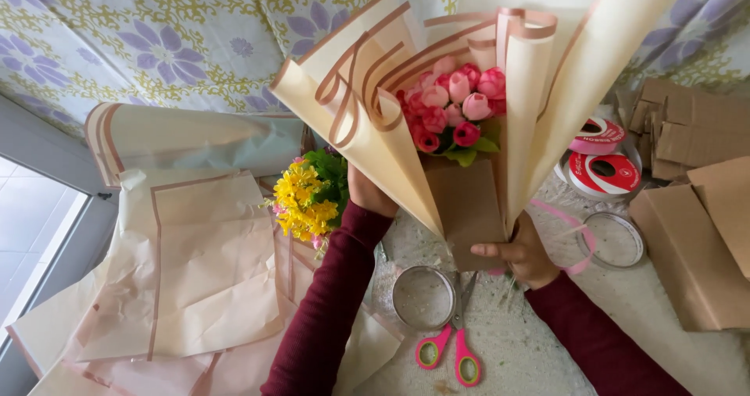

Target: The person wraps a bouquet of artificial flowers in beige paper, securing it with tape and scissors. They fold the paper around the stems, cut tape, and adjust the wrapping to form a neat bouquet.

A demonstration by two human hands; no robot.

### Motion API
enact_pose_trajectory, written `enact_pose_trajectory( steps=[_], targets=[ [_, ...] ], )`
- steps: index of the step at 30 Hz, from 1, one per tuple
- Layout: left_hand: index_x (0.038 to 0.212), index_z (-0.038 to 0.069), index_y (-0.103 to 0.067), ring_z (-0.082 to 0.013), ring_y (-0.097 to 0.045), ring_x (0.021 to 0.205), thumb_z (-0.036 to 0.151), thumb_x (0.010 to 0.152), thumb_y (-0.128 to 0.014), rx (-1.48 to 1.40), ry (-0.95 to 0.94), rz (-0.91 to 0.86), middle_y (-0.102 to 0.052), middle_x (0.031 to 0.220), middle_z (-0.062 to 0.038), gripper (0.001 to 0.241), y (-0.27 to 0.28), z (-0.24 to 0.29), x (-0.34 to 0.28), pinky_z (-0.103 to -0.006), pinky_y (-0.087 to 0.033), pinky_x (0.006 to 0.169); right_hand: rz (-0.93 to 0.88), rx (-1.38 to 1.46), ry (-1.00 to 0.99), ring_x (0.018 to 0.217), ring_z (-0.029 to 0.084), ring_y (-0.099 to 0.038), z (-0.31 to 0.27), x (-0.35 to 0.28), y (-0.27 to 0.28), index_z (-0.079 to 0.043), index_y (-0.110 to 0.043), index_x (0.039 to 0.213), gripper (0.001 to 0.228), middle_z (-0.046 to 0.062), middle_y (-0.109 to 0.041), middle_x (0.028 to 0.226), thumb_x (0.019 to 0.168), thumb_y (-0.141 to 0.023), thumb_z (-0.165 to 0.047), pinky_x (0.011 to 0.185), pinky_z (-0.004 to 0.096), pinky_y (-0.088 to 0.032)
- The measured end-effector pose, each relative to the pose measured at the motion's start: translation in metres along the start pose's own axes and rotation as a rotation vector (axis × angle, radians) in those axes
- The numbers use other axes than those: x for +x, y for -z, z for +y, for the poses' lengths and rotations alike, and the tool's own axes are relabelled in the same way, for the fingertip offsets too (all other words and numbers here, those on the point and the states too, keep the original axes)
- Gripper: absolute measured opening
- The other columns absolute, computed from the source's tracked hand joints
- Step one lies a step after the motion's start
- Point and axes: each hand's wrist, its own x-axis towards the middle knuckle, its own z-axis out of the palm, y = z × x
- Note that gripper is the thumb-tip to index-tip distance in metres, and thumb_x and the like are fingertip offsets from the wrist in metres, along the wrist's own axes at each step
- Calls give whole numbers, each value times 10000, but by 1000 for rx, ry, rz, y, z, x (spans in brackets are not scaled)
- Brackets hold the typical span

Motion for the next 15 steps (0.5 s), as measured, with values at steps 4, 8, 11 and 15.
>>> enact_pose_trajectory(
  steps=[4,8,11,15],
  targets=[
    [1539,56,-417,-294,-637,1174,753,1000,-330,-32,-22,-23,-614,1312,-145,885,-7,-7,11,-505,-529,1060,67,-20,21,1018,237,-634,-19,8,-6,-49,-607,1367,814,98,-719,1095,606,-878,58,950,522,-519],
    [1547,58,-403,-295,-633,1179,758,998,-318,-76,-39,-54,-609,1313,-141,893,-12,-16,13,-507,-528,1066,101,-36,28,1024,237,-640,-14,8,-3,-65,-610,1364,802,84,-713,1095,622,-900,19,960,513,-524],
    [1552,59,-394,-295,-631,1182,762,997,-310,-90,-68,-60,-605,1313,-139,899,-13,-12,14,-508,-528,1069,95,-42,47,1054,243,-640,-10,8,0,-47,-599,1364,793,108,-718,1123,633,-894,41,981,511,-521],
    [1575,63,-352,-281,-638,1153,858,909,-365,6,-98,-97,-595,1335,-155,1037,-14,-7,12,-502,-504,1097,104,-60,34,1070,251,-628,4,1,7,-34,-585,1376,794,122,-717,1137,641,-867,77,992,523,-511]
  ],
)
